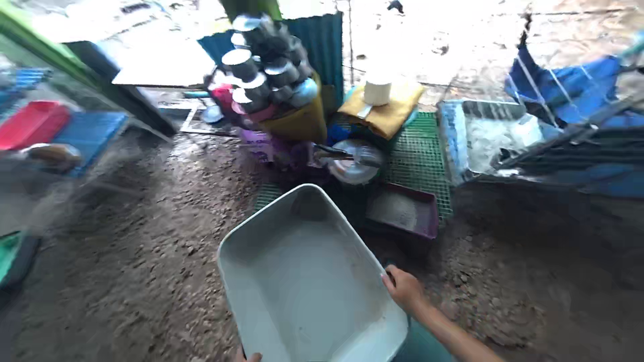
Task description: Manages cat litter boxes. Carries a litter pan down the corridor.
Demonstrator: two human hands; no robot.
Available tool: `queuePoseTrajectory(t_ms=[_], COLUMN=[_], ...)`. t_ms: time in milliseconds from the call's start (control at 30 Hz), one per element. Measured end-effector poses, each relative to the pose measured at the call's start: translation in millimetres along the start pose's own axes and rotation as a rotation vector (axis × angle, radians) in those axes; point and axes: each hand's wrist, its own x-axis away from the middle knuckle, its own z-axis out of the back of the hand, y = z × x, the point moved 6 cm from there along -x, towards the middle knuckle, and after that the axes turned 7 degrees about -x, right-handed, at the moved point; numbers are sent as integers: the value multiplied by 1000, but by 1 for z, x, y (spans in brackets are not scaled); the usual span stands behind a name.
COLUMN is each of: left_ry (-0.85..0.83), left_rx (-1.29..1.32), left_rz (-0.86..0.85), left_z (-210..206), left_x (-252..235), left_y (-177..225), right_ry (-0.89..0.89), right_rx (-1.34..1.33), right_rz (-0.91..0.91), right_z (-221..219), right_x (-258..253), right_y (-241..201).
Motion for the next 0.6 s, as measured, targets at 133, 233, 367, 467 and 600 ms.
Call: queuePoseTrajectory(t_ms=[133, 233, 367, 467, 600], left_ry=[244, 400, 593, 719, 679], left_rx=[79, 224, 416, 568, 630], left_rz=[70, 2, -49, -24, -64], left_z=[134, 217, 305, 366, 425], left_x=[62, 101, 120, 103, 56], left_y=[-29, -66, -106, -137, -121], right_ry=[216, 200, 158, 77, 1], right_rx=[-44, 25, 84, 98, 226], right_rz=[442, 755, 933, 1016, 1069], right_z=[-57, -114, -207, -269, -312], right_x=[41, 55, 50, 50, 8], right_y=[-144, -237, -368, -468, -565])
